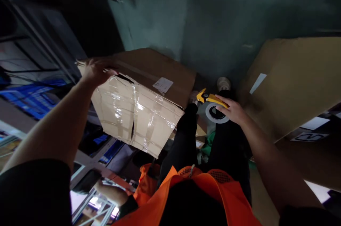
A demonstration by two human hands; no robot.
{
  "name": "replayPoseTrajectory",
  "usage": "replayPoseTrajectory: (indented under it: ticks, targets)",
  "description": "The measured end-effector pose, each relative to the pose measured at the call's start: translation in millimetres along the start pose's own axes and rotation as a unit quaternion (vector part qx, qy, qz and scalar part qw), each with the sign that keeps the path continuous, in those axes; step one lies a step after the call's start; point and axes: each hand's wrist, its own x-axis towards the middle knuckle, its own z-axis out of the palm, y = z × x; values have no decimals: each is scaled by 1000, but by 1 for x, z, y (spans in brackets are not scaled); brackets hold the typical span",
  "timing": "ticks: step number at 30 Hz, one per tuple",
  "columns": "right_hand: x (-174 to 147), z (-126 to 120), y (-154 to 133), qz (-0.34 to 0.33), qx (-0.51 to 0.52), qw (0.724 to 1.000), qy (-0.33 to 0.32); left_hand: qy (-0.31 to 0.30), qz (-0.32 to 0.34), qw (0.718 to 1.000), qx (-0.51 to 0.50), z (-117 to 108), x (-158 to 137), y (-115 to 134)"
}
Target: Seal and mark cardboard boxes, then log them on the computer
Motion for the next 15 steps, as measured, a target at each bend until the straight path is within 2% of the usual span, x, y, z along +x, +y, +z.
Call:
replayPoseTrajectory:
  ticks: [4,8,11,15]
  targets:
    - [-37,23,36,42,5,999,34,32,-10,999,36,6,-3,2]
    - [-80,69,58,97,56,990,84,53,0,997,50,19,-8,-1]
    - [-98,127,56,110,137,976,129,77,-10,995,61,26,-7,-5]
    - [-92,223,42,97,265,944,172,97,-11,994,52,20,3,-7]
